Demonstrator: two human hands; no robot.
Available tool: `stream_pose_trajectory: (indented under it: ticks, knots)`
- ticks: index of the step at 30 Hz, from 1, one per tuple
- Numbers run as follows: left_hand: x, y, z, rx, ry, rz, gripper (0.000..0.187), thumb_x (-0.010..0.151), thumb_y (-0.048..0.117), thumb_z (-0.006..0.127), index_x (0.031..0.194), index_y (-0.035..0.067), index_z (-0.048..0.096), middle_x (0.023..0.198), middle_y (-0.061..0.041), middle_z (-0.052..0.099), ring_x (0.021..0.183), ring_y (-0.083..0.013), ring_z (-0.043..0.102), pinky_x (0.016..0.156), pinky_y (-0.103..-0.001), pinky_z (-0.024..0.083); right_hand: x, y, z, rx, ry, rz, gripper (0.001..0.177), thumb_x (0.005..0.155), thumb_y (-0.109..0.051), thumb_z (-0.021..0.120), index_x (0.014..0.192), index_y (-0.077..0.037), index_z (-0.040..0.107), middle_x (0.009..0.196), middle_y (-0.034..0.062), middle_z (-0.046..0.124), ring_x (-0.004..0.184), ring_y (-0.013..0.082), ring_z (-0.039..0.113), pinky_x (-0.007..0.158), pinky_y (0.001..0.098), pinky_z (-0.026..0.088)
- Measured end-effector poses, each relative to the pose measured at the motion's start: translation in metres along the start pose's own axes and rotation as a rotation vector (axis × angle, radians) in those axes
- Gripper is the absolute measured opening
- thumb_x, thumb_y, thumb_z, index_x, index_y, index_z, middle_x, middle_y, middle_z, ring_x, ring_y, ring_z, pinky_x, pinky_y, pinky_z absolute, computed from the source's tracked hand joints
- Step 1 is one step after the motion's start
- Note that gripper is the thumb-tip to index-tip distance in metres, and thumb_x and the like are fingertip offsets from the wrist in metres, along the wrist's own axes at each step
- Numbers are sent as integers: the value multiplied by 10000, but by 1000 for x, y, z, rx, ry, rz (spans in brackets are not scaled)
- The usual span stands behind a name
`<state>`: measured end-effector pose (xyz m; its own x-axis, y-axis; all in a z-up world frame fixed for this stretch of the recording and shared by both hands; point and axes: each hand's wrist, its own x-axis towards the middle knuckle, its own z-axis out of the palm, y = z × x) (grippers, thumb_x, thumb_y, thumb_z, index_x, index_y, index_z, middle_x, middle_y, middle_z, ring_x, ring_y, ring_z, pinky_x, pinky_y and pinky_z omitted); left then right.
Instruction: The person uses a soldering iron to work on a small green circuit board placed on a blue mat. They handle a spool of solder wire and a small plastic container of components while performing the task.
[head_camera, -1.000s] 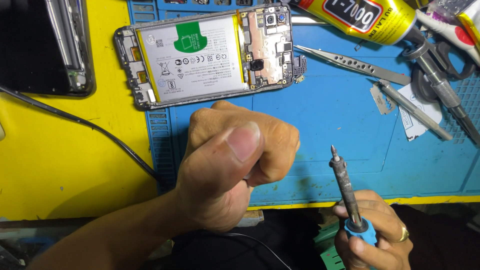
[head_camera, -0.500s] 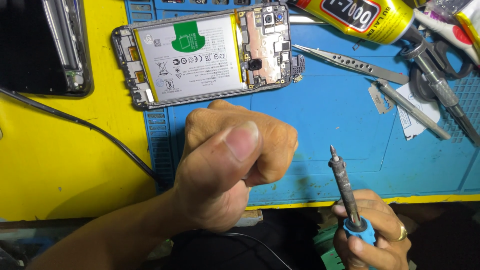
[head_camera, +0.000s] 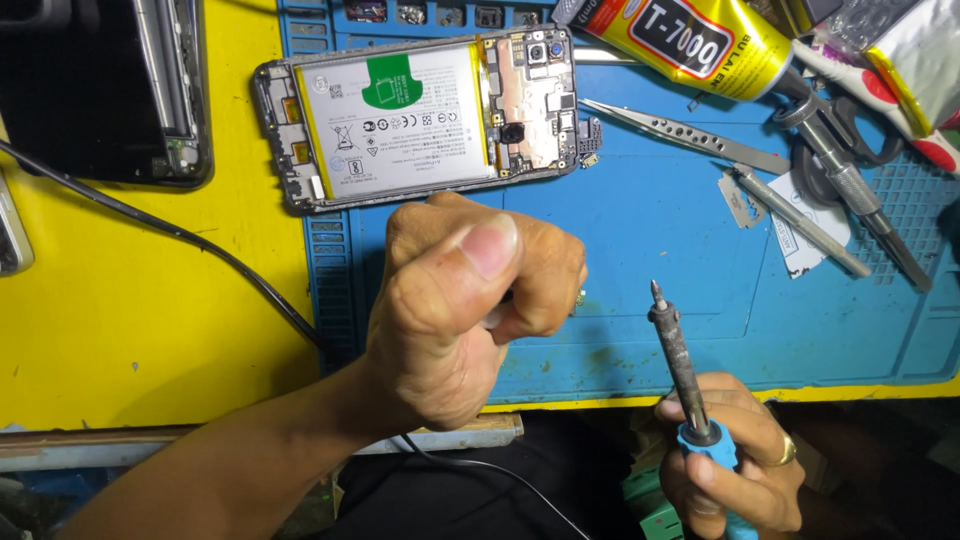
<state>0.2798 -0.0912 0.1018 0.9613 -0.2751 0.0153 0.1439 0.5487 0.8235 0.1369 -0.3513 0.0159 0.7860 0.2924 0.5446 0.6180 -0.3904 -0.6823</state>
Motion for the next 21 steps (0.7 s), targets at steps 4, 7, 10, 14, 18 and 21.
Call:
stream_pose_trajectory:
  ticks: [4, 7, 10, 14, 18, 21]
  knots:
    - [0, -1, 2, -2, 4, 6, 462, 975, 348, 376, 593, 92, 330, 537, -27, 275, 507, -147, 217, 556, -330, 220, 0, 2, 3, 18, 41, -11, 205, 1080, -153, 495, 1267, -206, 557, 1063, 135, 592, 847, 216, 728, 705, 346, 621]
    - [1, 0, 4, 21, -2, -13, 478, 976, 369, 365, 588, 96, 304, 537, -32, 272, 515, -150, 226, 558, -330, 224, -2, 6, -5, 17, 10, -24, 212, 1082, -142, 479, 1275, -196, 546, 1070, 151, 590, 843, 215, 723, 715, 347, 630]
    - [1, -2, 5, 7, 23, -26, 473, 962, 379, 383, 585, 103, 308, 533, -18, 263, 514, -145, 236, 558, -328, 223, -2, 9, -17, 49, -161, -72, 285, 1076, -129, 478, 1357, -169, 504, 1172, 165, 556, 965, 239, 738, 806, 368, 656]
    - [1, -2, 5, 2, 8, -13, 482, 976, 385, 383, 599, 95, 303, 543, -33, 281, 516, -157, 235, 558, -335, 237, 1, 0, -5, 37, -84, -4, 239, 1085, -163, 486, 1318, -198, 529, 1129, 145, 578, 926, 232, 734, 782, 371, 647]
    - [1, -4, 4, -23, 16, -18, 474, 971, 364, 392, 592, 92, 308, 545, -37, 282, 514, -162, 230, 552, -338, 234, 3, 0, 4, 16, 32, -4, 191, 1089, -165, 483, 1263, -201, 555, 1040, 131, 593, 839, 220, 725, 710, 351, 624]
    - [-1, -4, 4, 3, -15, 13, 480, 993, 370, 378, 606, 94, 313, 547, -25, 271, 516, -154, 232, 557, -332, 233, 1, 3, 5, 16, 45, -33, 195, 1082, -150, 484, 1259, -190, 556, 1041, 146, 591, 832, 224, 725, 689, 353, 627]
